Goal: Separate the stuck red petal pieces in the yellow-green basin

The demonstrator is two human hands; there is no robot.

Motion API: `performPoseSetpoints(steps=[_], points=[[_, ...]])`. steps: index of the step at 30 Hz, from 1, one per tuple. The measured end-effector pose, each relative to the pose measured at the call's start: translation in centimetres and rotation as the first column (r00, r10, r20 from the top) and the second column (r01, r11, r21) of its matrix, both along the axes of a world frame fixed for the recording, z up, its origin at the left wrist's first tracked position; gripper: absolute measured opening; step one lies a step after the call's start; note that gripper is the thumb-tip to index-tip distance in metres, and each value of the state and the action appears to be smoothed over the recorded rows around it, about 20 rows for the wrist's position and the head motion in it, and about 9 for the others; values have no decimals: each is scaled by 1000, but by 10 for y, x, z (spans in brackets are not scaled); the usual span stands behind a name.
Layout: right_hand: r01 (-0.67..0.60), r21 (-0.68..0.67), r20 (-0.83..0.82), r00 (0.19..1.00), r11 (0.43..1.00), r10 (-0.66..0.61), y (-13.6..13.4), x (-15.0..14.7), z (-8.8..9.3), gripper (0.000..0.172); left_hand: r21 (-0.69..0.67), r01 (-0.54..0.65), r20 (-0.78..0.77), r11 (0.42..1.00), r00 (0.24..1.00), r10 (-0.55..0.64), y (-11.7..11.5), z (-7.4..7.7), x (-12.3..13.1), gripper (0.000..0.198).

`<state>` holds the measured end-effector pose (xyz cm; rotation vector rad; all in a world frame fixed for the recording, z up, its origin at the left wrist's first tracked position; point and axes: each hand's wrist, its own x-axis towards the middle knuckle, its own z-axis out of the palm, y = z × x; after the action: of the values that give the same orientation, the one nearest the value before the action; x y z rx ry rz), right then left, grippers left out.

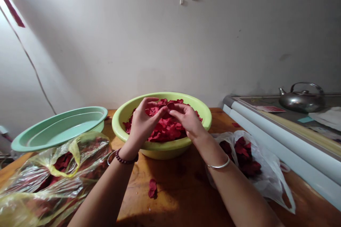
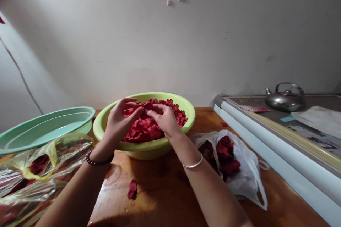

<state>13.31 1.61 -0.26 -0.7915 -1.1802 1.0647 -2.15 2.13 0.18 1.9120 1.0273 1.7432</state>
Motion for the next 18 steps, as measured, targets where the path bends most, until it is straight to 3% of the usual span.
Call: performPoseSetpoints(steps=[6,11,18], points=[[-29,26,14,999,999,29,-2,-1,1,27,-17,12,-27,1000,1000,-13,-1,-2,0,13],[28,24,0,1000,999,-28,0,0,0,25,46,27,-60,999,998,-24,0,-3,0,28],[103,-18,-55,993,994,-104,4,0,-1,28,11,77,81,997,994,-77,3,-7,0,39]])
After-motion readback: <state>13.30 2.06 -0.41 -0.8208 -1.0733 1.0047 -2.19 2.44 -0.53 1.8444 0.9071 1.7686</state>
